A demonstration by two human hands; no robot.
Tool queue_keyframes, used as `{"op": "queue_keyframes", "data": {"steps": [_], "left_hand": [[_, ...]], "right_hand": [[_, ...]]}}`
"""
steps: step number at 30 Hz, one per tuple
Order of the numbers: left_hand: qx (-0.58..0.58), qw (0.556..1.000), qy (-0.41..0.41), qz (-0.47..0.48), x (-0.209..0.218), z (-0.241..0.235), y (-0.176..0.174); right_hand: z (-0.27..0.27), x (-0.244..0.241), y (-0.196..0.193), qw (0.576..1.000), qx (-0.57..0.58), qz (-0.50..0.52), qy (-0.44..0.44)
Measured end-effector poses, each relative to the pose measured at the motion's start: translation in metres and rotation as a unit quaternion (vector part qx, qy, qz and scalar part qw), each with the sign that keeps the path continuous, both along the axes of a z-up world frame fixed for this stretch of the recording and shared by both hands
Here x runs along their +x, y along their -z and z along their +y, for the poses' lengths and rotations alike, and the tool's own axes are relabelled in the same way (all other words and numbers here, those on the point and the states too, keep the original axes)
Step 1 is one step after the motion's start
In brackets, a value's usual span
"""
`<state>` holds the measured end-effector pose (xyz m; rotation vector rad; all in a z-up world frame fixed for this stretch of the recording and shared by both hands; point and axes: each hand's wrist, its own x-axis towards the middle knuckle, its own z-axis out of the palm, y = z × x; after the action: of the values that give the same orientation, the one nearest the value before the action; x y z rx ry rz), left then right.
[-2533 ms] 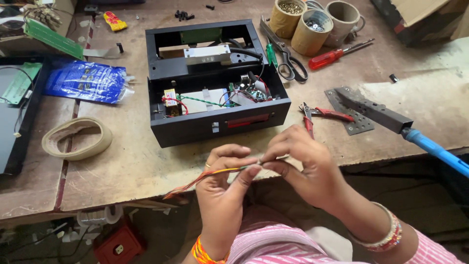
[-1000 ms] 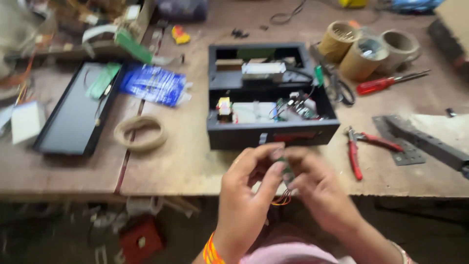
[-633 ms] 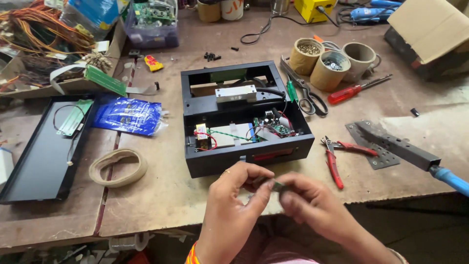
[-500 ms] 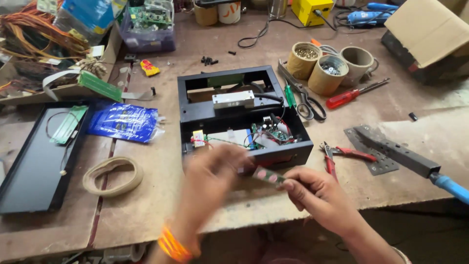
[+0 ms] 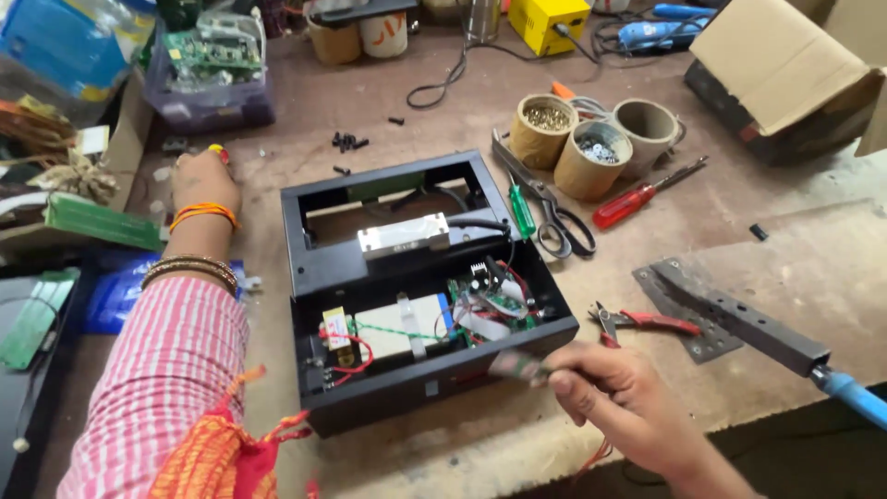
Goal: The person wires a small green circuit board with red, yellow and orange wires into an open black enclosure, routing and seating the wires inside the box. They handle a roll of tape, apply glue from a yellow tube to a component, press parts into the enclosure, and finally pick up a small black remote-like panel.
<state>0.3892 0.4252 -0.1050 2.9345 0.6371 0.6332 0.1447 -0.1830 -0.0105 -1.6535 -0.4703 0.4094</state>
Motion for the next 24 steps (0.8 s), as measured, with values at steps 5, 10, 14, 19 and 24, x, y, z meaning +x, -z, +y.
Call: {"op": "queue_keyframes", "data": {"steps": [5,10,14,19,24], "left_hand": [[-0.034,0.968,0.141,-0.203,-0.106,-0.098,-0.099],[-0.239,0.84,0.405,-0.271,-0.279,-0.266,-0.177],[-0.251,0.858,0.397,-0.208,-0.366,-0.353,-0.167],[-0.399,0.866,0.244,-0.179,-0.396,-0.362,-0.143],[-0.365,0.853,0.192,-0.321,-0.42,-0.298,-0.123]], "right_hand": [[-0.001,0.003,0.012,0.949,-0.19,-0.18,-0.175],[0.02,-0.006,-0.021,0.944,-0.267,-0.124,-0.152],[0.014,-0.022,-0.02,0.98,-0.128,-0.029,-0.152],[0.022,-0.038,-0.043,0.985,-0.108,0.044,-0.13],[-0.022,-0.016,-0.035,0.981,-0.146,0.001,-0.129]]}}
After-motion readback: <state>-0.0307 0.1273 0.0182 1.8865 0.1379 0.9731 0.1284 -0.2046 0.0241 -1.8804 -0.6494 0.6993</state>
